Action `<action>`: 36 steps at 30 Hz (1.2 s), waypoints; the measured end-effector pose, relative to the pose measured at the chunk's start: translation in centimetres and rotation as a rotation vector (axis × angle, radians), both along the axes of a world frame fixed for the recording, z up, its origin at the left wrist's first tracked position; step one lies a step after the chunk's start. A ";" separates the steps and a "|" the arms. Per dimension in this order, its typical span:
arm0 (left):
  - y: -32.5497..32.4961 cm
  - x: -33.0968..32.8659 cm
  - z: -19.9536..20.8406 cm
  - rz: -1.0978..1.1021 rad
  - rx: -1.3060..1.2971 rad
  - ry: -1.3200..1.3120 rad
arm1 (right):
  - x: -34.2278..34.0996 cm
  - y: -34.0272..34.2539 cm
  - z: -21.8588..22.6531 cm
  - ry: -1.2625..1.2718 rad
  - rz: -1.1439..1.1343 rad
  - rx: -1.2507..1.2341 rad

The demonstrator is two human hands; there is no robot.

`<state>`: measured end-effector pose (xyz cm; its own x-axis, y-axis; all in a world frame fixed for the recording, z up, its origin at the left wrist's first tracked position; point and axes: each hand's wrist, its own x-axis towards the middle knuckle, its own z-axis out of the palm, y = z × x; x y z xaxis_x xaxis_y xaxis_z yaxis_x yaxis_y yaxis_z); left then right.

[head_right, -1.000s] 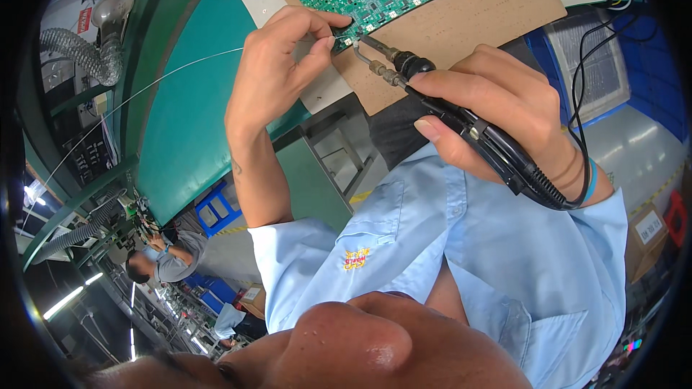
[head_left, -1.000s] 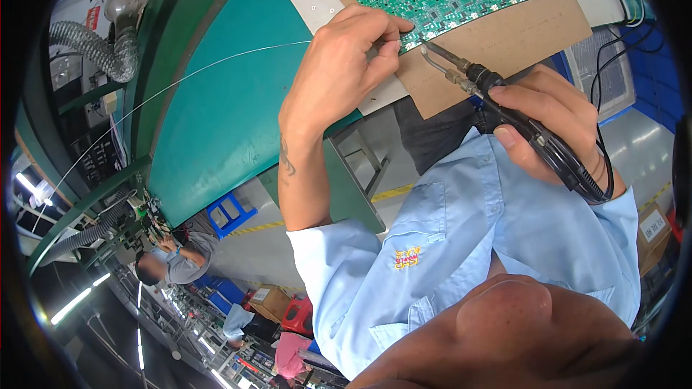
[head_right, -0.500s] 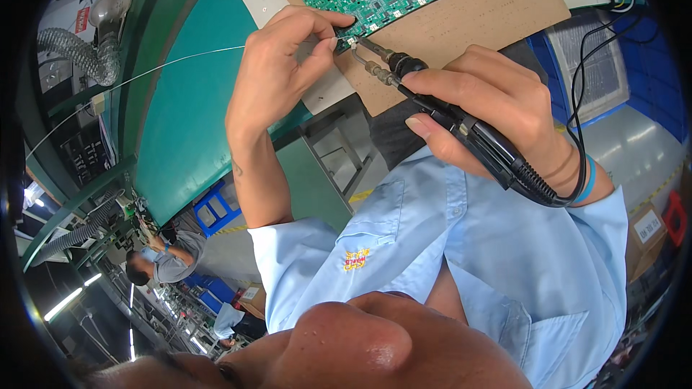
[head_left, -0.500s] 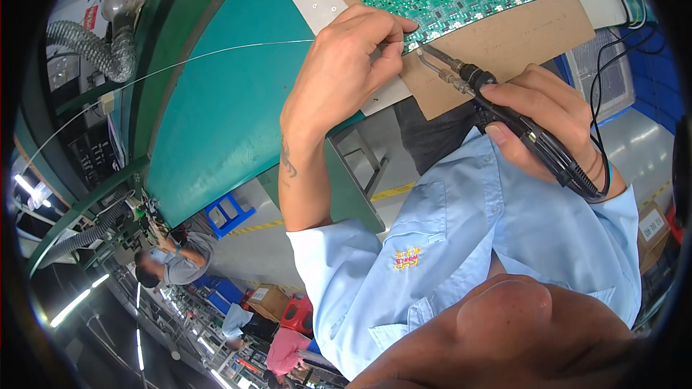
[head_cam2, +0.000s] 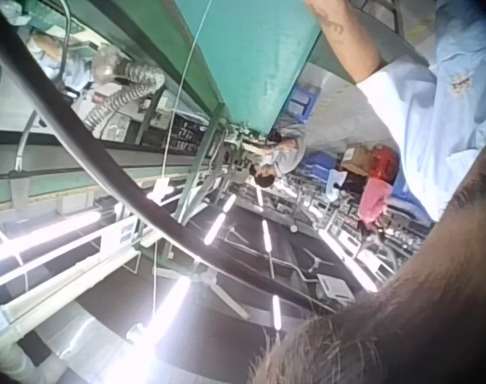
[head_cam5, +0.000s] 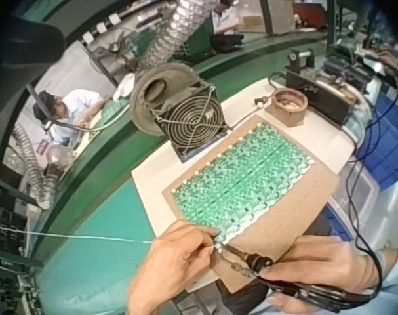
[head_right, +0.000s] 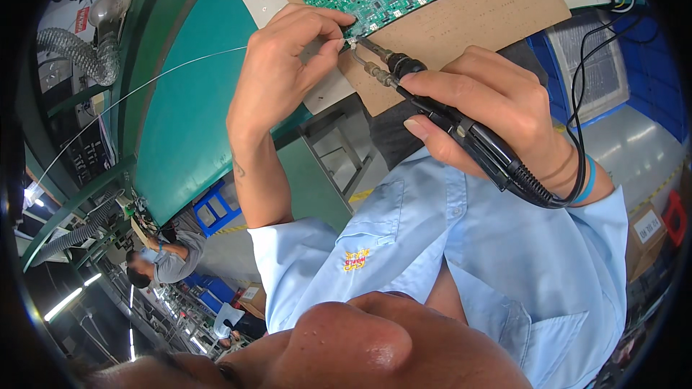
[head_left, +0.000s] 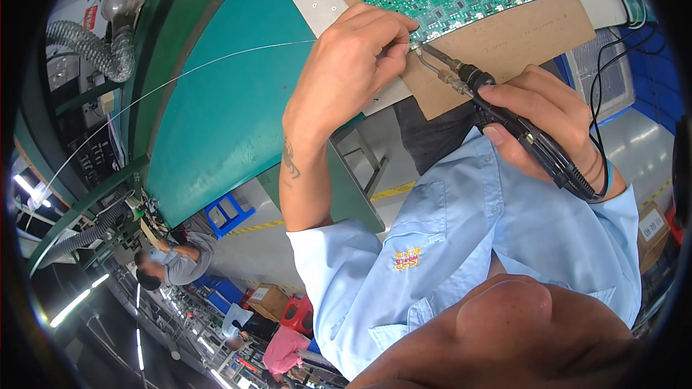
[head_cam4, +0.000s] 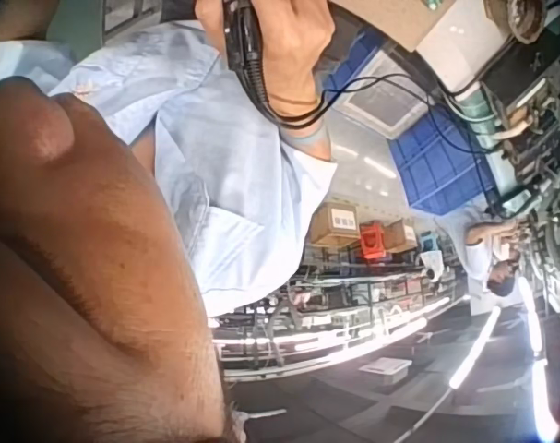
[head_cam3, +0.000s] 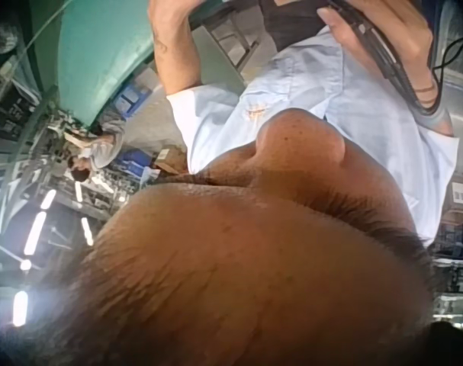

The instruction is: The person solders components onto a circuit board using a soldering iron and solder wire, places it onto the conveyor belt, positions a new circuit board on the wooden board, and solders components onto the new board.

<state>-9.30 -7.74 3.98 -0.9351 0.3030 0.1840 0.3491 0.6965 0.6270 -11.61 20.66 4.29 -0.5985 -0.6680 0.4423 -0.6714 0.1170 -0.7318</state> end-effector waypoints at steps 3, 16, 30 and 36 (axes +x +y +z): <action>0.1 0.1 0.1 0.014 -0.014 -0.016 | 0.1 0.0 0.0 -0.016 -0.006 0.003; 0.1 0.1 0.1 0.018 -0.018 0.001 | 0.2 0.1 -0.1 -0.008 0.013 -0.012; 0.4 0.1 0.5 0.053 0.010 -0.036 | -1.2 1.9 0.5 0.023 -0.052 -0.072; 0.6 1.1 0.9 0.166 0.054 -0.017 | -7.7 4.9 -2.3 0.204 -0.477 -0.179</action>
<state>-8.23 -7.14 4.89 -0.9745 0.1344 0.1800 0.2214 0.7090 0.6696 -19.31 25.54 1.98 -0.7067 -0.2475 0.6628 -0.7047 0.3289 -0.6286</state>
